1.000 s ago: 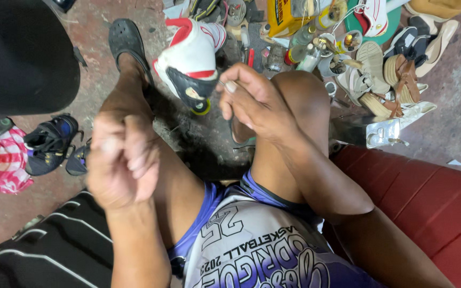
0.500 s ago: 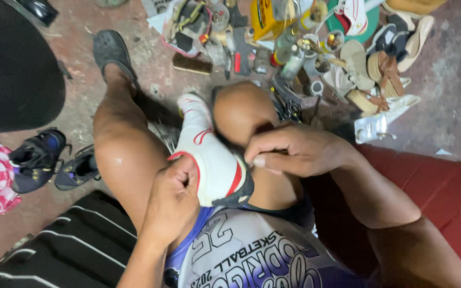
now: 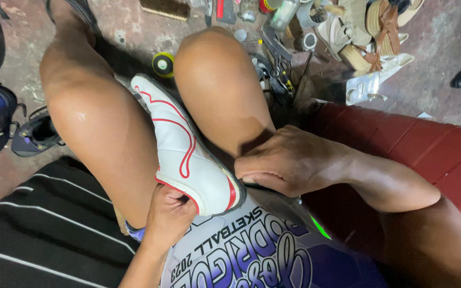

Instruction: The person is repairing a white and red shoe by hand-sewing the sole to the upper. They use a needle and thread to stitch along the edge of the shoe, pulling the thread tight after each pass.

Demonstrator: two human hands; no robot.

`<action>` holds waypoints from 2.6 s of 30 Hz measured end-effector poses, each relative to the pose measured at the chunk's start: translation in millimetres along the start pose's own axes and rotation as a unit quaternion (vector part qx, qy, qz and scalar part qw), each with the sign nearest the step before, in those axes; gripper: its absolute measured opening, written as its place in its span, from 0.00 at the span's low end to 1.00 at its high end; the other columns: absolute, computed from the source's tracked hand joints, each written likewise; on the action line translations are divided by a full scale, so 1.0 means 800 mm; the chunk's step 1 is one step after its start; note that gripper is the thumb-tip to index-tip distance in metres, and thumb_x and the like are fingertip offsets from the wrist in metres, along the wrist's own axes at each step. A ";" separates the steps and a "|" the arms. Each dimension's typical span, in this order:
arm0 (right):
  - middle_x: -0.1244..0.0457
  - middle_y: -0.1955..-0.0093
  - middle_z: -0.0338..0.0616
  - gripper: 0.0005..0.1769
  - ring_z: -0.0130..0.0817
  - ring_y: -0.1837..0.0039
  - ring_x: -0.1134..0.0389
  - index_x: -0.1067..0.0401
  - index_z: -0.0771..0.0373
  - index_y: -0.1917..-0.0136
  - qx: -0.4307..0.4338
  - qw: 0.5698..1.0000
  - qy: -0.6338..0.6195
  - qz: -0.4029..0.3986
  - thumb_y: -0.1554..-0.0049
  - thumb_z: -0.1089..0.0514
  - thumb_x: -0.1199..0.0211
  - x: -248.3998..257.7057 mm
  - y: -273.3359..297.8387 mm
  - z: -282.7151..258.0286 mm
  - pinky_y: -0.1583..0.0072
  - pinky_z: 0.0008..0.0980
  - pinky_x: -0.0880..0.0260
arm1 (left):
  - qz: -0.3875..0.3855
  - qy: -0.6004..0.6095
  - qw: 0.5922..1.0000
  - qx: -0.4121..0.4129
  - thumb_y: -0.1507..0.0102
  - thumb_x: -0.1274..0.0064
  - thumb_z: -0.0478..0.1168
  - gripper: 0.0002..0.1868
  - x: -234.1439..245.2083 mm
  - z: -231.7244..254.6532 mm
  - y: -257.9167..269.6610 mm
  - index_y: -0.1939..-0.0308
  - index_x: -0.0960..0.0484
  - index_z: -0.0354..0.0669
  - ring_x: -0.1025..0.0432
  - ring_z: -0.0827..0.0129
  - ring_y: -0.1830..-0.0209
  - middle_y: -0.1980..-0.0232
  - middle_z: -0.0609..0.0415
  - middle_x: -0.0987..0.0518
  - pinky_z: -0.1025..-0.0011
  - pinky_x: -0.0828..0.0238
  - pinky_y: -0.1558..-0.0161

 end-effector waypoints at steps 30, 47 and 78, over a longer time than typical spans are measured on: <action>0.37 0.61 0.44 0.15 0.44 0.55 0.31 0.34 0.60 0.59 0.041 0.995 0.095 -0.010 0.41 0.48 0.38 -0.052 -0.002 0.006 0.54 0.43 0.30 | -0.076 -0.089 0.991 0.063 0.44 0.48 0.26 0.08 0.007 -0.024 0.017 0.64 0.16 0.37 0.27 0.75 0.69 0.70 0.56 0.19 0.71 0.25 0.60; 0.35 0.64 0.32 0.18 0.36 0.58 0.31 0.25 0.50 0.61 -0.058 0.926 0.353 0.118 0.38 0.38 0.34 0.058 0.067 0.177 0.53 0.38 0.32 | -0.043 -0.032 0.994 0.097 0.42 0.50 0.24 0.10 0.009 -0.029 0.018 0.60 0.17 0.33 0.28 0.77 0.65 0.67 0.58 0.19 0.73 0.26 0.61; 0.30 0.56 0.42 0.06 0.28 0.53 0.28 0.25 0.64 0.50 -0.036 0.960 -0.201 0.192 0.42 0.69 0.34 0.040 0.062 0.068 0.50 0.27 0.27 | 0.039 0.119 0.992 -0.010 0.38 0.46 0.33 0.14 0.034 -0.001 0.030 0.48 0.21 0.33 0.27 0.76 0.56 0.55 0.58 0.19 0.74 0.29 0.52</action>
Point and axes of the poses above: each hand's wrist, its own y-axis away from the middle knuckle, its own x-axis out of the back of the hand, z = x × y, the point moved 7 cm from there along -y, towards the middle knuckle
